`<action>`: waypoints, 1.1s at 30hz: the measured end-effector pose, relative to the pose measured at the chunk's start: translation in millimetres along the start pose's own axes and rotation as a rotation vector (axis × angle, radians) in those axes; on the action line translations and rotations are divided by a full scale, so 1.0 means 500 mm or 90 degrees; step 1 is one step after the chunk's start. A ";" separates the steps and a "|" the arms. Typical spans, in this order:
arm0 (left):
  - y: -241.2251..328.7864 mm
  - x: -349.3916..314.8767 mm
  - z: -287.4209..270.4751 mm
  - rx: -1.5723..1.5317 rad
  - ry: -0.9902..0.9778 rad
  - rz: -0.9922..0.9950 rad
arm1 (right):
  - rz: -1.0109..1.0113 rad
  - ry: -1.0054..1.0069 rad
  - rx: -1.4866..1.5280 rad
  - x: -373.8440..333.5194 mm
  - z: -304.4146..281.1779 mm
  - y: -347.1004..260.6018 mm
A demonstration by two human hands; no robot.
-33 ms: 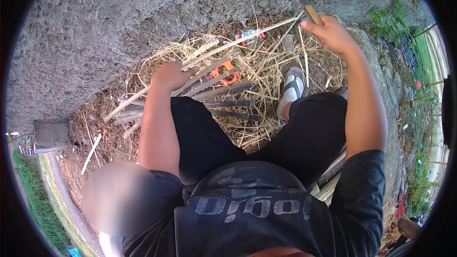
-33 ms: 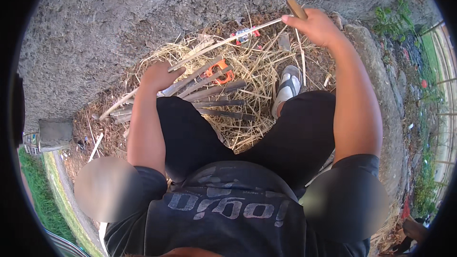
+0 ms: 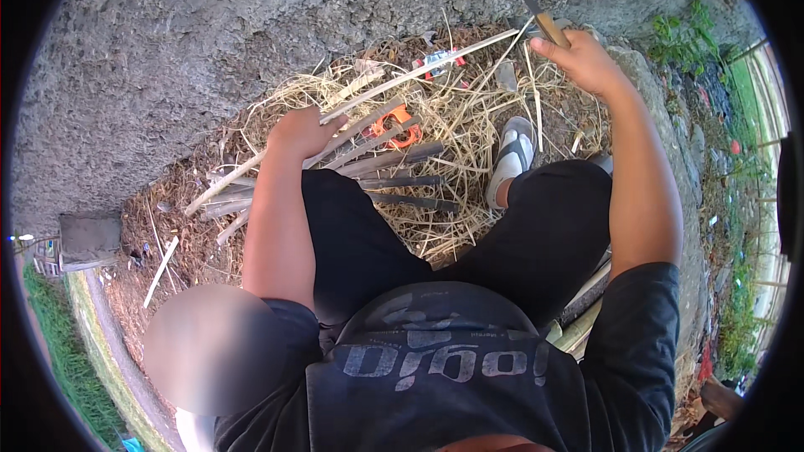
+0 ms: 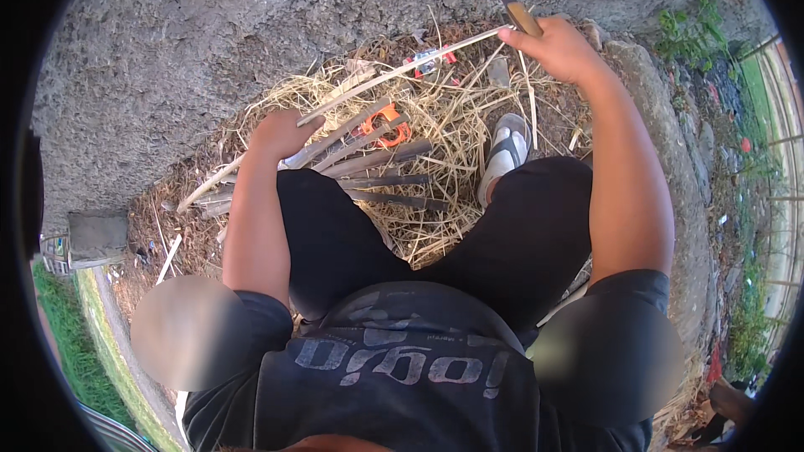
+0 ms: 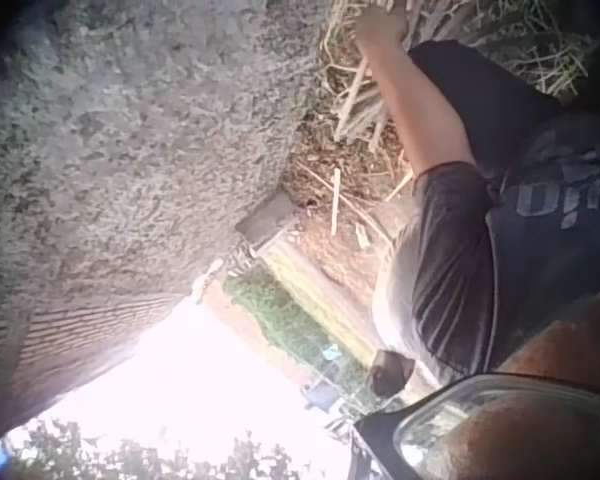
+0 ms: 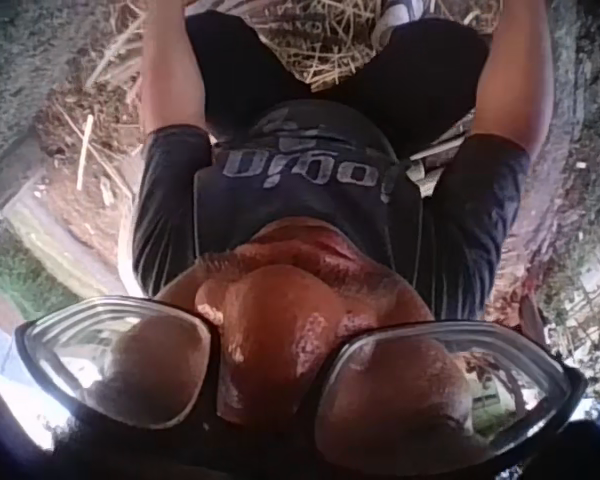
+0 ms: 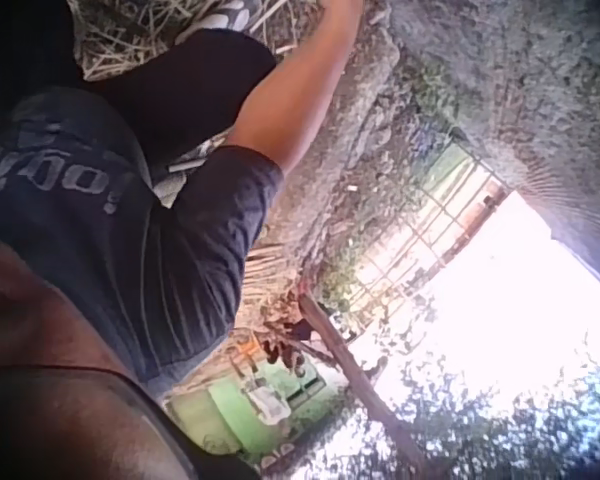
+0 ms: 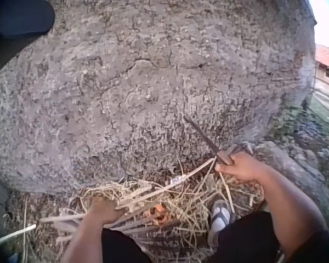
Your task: The recorder is splitting and slicing bamboo strips into thinner pieces using a knife and a saw.
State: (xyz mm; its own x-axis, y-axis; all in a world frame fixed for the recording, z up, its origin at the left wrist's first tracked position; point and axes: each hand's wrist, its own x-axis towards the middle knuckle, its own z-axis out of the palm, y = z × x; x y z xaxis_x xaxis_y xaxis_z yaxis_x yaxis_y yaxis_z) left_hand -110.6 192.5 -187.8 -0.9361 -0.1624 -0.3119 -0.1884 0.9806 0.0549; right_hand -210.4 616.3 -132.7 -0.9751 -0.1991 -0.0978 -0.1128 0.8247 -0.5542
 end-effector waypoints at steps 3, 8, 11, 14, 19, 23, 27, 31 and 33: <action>-0.010 0.023 0.018 0.018 -0.021 -0.025 | 0.107 -0.013 0.102 -0.014 0.030 0.031; -0.036 0.019 0.020 -0.012 -0.054 -0.020 | 0.101 -0.075 0.099 -0.010 0.056 0.035; -0.045 0.020 0.008 -0.017 -0.086 -0.016 | 0.029 -0.107 -0.077 0.005 0.076 -0.002; -0.048 0.024 0.000 -0.042 -0.135 -0.045 | 0.027 -0.182 -0.056 0.015 0.141 -0.052; -0.070 0.028 0.020 -0.072 -0.181 -0.064 | 0.111 -0.189 0.205 -0.011 0.351 -0.100; -0.122 0.043 0.042 -0.069 -0.208 -0.077 | 0.080 -0.238 0.057 -0.024 0.441 -0.107; -0.159 0.039 0.077 -0.109 -0.112 -0.042 | 0.055 -0.119 0.073 -0.035 0.470 -0.146; -0.158 0.040 0.073 -0.106 -0.135 -0.046 | -0.087 -0.213 0.208 -0.048 0.488 -0.172; -0.149 0.032 0.064 -0.097 -0.130 -0.044 | -0.098 -0.240 0.192 -0.050 0.503 -0.165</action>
State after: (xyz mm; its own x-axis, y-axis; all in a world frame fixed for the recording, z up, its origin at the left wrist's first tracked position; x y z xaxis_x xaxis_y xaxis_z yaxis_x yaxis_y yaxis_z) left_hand -102.2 120.4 -227.0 -0.8428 -0.1872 -0.5046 -0.3063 0.9377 0.1639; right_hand -128.6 419.8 -292.5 -0.8082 -0.5296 -0.2574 -0.1351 0.5922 -0.7944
